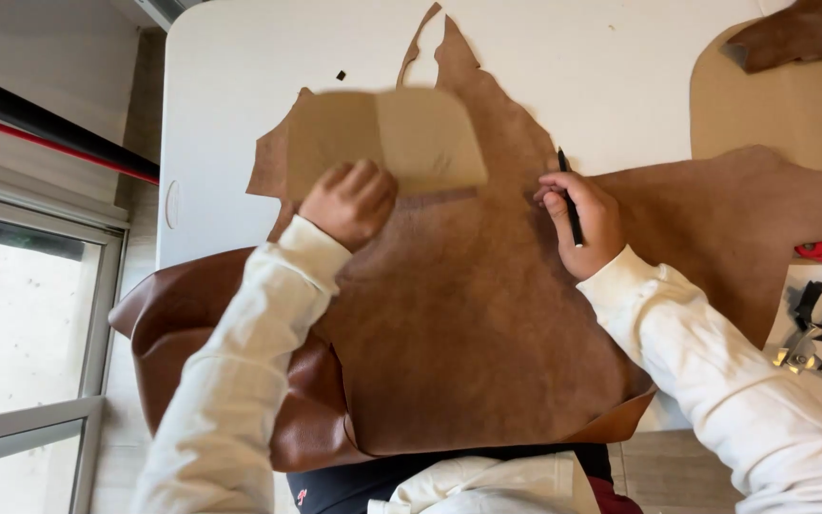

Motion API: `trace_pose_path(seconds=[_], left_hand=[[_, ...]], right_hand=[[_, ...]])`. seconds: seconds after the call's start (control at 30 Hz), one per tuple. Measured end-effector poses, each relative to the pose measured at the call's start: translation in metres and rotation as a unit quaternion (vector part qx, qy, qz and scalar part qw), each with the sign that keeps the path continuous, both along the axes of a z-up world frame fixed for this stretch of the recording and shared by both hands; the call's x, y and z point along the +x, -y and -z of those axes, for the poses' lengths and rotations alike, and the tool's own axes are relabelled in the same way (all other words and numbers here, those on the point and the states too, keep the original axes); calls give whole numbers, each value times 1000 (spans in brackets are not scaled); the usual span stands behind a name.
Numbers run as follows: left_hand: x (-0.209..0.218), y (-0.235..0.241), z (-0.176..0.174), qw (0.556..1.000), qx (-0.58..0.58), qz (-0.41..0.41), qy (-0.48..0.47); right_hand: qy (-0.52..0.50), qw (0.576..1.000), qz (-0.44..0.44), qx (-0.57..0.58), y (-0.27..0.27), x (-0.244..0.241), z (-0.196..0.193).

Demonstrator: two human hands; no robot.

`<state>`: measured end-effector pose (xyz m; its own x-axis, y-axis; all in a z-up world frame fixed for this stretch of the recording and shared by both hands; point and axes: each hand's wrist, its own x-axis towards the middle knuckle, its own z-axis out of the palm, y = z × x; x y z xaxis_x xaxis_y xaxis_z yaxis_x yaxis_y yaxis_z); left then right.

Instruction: Tracing a paper pattern onto a piece of brown leather using a pen

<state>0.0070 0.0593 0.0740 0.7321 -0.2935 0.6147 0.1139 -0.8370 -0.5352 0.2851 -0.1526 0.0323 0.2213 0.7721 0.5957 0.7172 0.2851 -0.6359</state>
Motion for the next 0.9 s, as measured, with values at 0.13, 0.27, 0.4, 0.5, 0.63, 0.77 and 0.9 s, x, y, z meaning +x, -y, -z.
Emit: trace_pose_path(seconds=[0.13,0.27,0.4,0.5,0.63,0.77,0.9], left_hand=[[-7,6,34,999,-42,21,-3],[-8,0,43,997,-67,28,23],[-11,-3,49,996,-88,19,18],[-8,-5,52,994,-111,16,14],[-10,-6,58,991,-134,-8,16],[-10,-12,77,985,-170,-12,-11],[-11,-11,77,981,-193,-15,-18]], right_hand=[[1,1000,2,-2,-2,0,1],[-2,1000,-7,-4,-1,-1,0],[-1,1000,-9,-15,-1,-3,-1],[1,1000,-11,-25,-1,-3,-1],[8,999,-1,-46,-2,-3,1],[44,994,15,-97,-8,-4,-11],[81,983,1,-163,-31,-10,-45]])
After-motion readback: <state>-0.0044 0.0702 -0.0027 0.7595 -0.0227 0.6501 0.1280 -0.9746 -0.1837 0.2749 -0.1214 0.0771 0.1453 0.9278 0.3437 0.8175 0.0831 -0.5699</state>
